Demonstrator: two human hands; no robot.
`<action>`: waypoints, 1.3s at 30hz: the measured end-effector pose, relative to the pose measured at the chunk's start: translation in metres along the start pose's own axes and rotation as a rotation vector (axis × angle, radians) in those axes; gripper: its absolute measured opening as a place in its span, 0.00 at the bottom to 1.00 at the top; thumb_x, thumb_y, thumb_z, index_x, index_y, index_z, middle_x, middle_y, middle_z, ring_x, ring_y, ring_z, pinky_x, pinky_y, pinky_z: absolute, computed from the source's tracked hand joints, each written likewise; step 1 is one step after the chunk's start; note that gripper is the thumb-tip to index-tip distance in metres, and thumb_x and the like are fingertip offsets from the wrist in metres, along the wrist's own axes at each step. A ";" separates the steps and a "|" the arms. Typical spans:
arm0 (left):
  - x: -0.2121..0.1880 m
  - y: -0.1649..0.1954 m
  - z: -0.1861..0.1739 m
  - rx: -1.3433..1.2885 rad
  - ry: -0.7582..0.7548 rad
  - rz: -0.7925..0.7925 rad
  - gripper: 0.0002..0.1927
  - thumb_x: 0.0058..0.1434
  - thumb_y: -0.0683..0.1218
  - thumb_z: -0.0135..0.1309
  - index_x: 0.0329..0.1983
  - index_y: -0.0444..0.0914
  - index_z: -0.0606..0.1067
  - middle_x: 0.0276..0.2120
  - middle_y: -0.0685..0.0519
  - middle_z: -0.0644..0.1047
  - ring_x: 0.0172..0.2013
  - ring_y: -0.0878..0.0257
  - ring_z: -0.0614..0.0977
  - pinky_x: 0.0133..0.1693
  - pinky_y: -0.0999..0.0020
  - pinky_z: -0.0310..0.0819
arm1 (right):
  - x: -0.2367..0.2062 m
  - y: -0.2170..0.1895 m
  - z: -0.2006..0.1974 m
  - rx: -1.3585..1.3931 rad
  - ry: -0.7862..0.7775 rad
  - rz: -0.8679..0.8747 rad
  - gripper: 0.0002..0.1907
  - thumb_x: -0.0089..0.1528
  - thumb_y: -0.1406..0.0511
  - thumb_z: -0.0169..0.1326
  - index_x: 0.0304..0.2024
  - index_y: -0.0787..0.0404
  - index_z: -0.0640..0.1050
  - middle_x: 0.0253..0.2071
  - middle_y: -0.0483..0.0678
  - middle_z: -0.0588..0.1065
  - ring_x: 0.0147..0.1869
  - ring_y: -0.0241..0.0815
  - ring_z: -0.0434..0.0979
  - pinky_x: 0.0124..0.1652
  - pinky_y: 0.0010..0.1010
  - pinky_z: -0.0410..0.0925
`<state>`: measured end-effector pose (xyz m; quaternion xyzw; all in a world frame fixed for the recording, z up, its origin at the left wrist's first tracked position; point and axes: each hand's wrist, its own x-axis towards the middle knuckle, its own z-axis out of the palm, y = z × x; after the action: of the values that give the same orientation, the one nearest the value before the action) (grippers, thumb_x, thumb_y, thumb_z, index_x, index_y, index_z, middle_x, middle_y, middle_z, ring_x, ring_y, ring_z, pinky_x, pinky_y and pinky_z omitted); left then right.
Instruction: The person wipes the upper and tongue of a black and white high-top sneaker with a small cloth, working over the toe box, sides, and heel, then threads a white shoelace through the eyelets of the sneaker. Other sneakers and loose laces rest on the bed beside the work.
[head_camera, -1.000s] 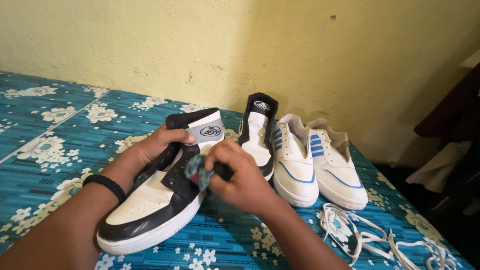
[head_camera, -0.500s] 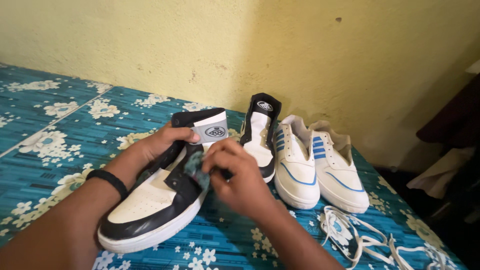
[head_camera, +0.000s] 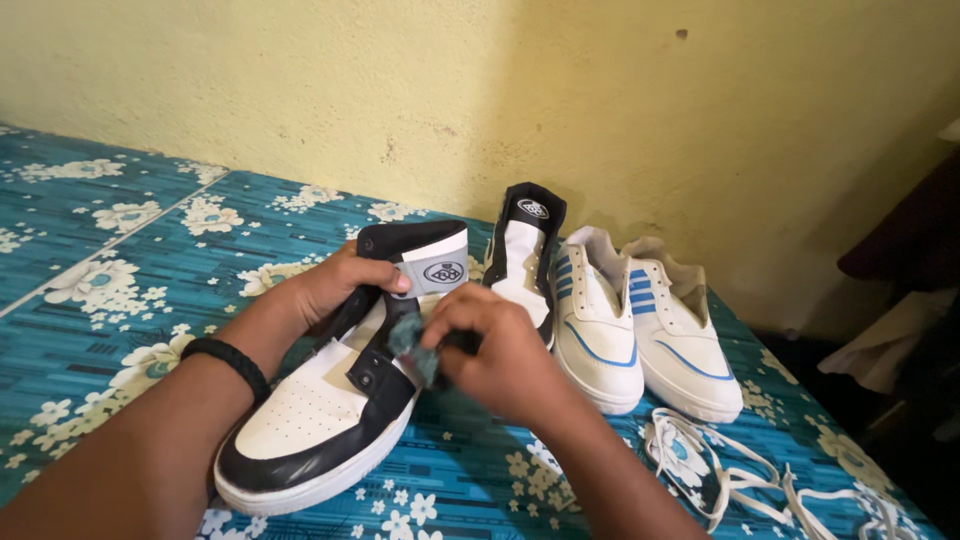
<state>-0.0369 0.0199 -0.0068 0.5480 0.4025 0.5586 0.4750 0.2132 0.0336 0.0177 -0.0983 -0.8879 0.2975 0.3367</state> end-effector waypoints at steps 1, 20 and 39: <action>-0.001 0.001 0.000 -0.008 0.007 -0.007 0.32 0.48 0.43 0.57 0.60 0.31 0.75 0.45 0.45 0.82 0.42 0.57 0.83 0.46 0.62 0.79 | 0.001 0.000 -0.001 -0.063 0.061 0.011 0.10 0.50 0.77 0.56 0.32 0.63 0.81 0.40 0.49 0.78 0.46 0.45 0.81 0.47 0.30 0.72; 0.002 -0.007 -0.011 -0.116 0.014 -0.023 0.32 0.50 0.43 0.55 0.61 0.31 0.74 0.44 0.40 0.81 0.39 0.53 0.82 0.41 0.59 0.78 | 0.005 -0.005 -0.001 -0.159 0.216 -0.092 0.18 0.51 0.72 0.63 0.45 0.62 0.80 0.46 0.50 0.78 0.54 0.45 0.81 0.54 0.31 0.71; 0.003 -0.006 -0.005 0.004 -0.017 0.043 0.33 0.47 0.42 0.56 0.60 0.31 0.75 0.47 0.44 0.82 0.45 0.57 0.83 0.50 0.63 0.77 | 0.002 -0.008 0.000 0.065 -0.120 -0.190 0.16 0.53 0.70 0.63 0.45 0.61 0.83 0.43 0.50 0.80 0.50 0.44 0.81 0.52 0.35 0.73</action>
<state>-0.0415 0.0246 -0.0123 0.5621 0.3877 0.5632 0.4654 0.2116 0.0276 0.0237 0.0153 -0.9017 0.2985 0.3124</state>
